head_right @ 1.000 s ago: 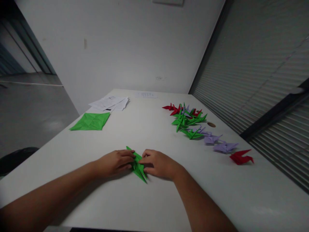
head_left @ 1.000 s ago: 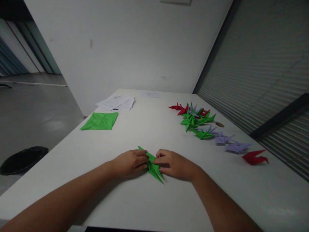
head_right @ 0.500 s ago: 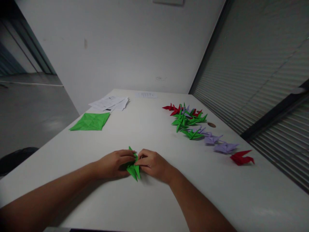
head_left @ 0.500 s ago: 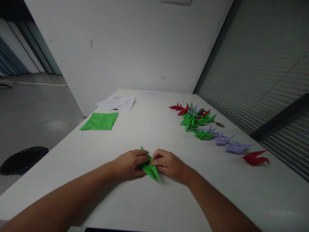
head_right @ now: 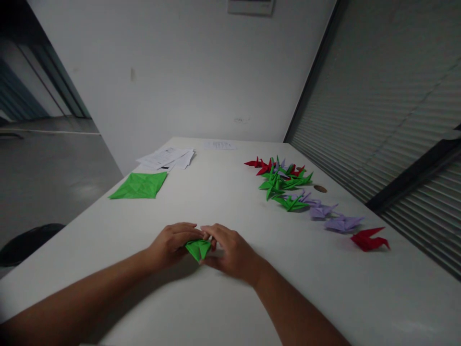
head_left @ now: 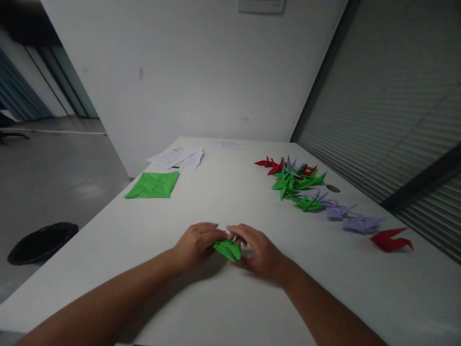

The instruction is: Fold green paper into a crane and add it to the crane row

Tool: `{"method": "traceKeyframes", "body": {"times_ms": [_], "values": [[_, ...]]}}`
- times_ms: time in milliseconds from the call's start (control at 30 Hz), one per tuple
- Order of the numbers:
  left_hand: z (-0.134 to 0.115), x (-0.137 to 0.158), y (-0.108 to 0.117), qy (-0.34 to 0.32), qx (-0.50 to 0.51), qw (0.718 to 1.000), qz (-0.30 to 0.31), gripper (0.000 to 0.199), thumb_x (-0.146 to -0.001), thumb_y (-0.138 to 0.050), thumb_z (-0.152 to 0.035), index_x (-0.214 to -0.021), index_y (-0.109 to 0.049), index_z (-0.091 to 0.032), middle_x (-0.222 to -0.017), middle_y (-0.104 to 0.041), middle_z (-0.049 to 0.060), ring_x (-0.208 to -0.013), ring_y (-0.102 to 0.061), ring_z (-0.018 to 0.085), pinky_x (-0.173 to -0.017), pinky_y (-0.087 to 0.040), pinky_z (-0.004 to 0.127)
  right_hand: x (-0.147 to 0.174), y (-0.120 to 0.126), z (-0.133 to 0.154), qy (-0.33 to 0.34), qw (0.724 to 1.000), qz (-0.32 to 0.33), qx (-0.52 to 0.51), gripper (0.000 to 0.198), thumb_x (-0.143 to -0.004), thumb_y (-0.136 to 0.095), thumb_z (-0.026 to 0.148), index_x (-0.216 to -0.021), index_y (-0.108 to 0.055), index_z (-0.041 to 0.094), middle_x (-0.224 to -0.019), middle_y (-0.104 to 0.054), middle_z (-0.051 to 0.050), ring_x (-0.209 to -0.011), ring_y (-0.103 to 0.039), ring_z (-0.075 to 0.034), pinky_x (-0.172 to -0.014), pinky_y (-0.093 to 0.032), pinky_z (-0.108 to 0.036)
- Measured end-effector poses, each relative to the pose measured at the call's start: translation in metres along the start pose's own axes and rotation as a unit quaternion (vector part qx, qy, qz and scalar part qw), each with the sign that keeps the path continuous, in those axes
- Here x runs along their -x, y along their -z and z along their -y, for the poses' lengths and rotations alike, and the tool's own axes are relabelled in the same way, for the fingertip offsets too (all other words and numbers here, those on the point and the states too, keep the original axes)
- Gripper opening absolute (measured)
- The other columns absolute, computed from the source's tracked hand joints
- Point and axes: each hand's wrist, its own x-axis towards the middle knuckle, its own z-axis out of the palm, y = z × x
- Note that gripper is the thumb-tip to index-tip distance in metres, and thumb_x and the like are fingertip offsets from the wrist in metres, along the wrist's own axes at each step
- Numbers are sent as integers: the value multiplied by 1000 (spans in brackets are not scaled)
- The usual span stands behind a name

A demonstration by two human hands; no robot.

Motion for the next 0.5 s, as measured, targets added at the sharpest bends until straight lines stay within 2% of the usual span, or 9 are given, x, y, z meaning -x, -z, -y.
{"method": "traceKeyframes", "body": {"times_ms": [100,167,233,300,367,500], "values": [[-12,-6,2,44,40,998,-1,22,-96,-60,-18,-116,-70,-19,-101,-80,9,-90,-77,21,-86,-61,35,-1,-4,4,2,999,-43,34,30,-98,-63,25,-128,-62,23,-93,-69,-6,-77,-62,-17,-73,-52,-31],[-19,-10,3,102,90,990,15,16,-98,-60,-25,-102,-73,-17,-89,-78,7,-79,-74,19,-74,-59,29,-2,-6,9,-33,996,-72,33,19,-97,-64,24,-115,-67,22,-85,-68,-4,-71,-60,-17,-68,-51,-30],[-25,-13,4,165,153,974,26,25,-100,-57,-34,-91,-73,-17,-82,-75,5,-73,-69,17,-70,-55,27,-3,-7,13,-90,991,-97,6,12,-94,-66,27,-104,-69,21,-81,-68,-3,-67,-58,-15,-64,-50,-28],[-27,-16,3,226,205,952,17,32,-100,-58,-42,-87,-72,-16,-78,-72,4,-72,-66,17,-69,-53,28,-4,-9,14,-153,982,-103,-46,14,-91,-68,30,-100,-68,20,-81,-68,-2,-67,-59,-15,-61,-50,-27],[-26,-17,0,278,248,928,-5,32,-95,-64,-47,-90,-71,-16,-78,-70,2,-73,-64,17,-68,-52,28,-5,-12,11,-205,967,-99,-110,20,-89,-70,33,-105,-67,20,-84,-70,-3,-71,-63,-16,-62,-51,-27],[-13,-13,-13,336,366,867,-51,39,-83,-78,-45,-106,-63,-18,-91,-72,5,-83,-68,20,-74,-54,32,-7,-20,-6,-272,934,-94,-211,42,-83,-75,29,-121,-60,20,-96,-73,-6,-80,-69,-19,-71,-55,-31]]}}
